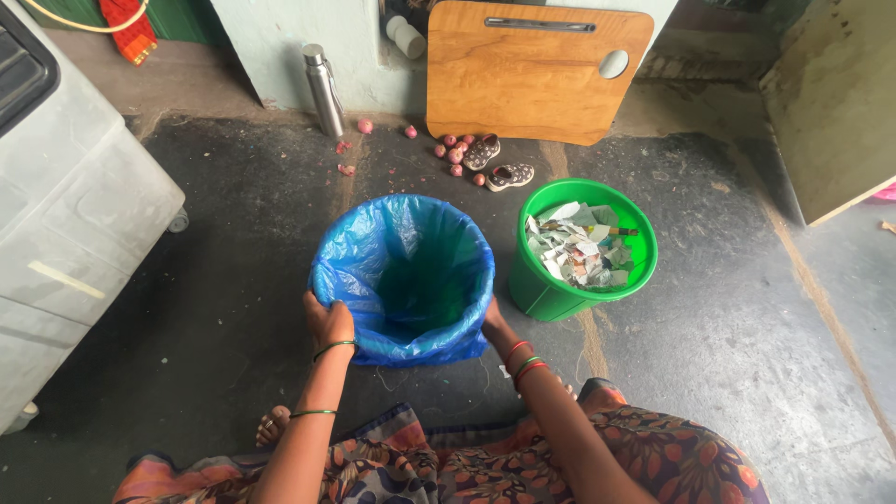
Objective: The person lines a green plastic bin with a blue plastic bag. They open the bag, place it over the bin, and repeatedly adjust and tuck the edges inside to fit the bag properly.
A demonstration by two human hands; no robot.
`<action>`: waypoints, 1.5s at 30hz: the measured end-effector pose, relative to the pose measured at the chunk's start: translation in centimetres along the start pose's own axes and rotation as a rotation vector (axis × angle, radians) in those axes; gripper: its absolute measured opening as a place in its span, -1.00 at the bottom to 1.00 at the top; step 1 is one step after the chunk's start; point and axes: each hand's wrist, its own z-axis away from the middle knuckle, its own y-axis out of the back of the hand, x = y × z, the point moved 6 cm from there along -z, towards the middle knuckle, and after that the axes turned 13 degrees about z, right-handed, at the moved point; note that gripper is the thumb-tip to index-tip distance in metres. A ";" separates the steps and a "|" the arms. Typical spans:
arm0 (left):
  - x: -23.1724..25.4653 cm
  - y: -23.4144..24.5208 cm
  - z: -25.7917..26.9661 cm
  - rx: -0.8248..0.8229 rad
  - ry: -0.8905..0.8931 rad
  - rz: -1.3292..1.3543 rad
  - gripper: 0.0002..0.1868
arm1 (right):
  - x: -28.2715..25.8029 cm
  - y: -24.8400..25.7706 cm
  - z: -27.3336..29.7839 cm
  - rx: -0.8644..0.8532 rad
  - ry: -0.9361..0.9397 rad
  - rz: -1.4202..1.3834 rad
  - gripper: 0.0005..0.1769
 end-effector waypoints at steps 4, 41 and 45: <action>-0.3 -0.2 -0.1 0.026 0.004 -0.029 -0.39 | 2.2 0.3 1.5 0.171 0.036 0.455 -0.29; 4.1 -10.2 16.0 -0.675 -1.055 -0.830 -0.92 | -12.7 2.6 -1.3 0.421 0.117 0.843 -0.43; 4.7 -10.1 16.0 -0.777 -0.955 -0.920 -0.92 | -12.6 2.4 -1.0 0.441 0.130 0.835 -0.42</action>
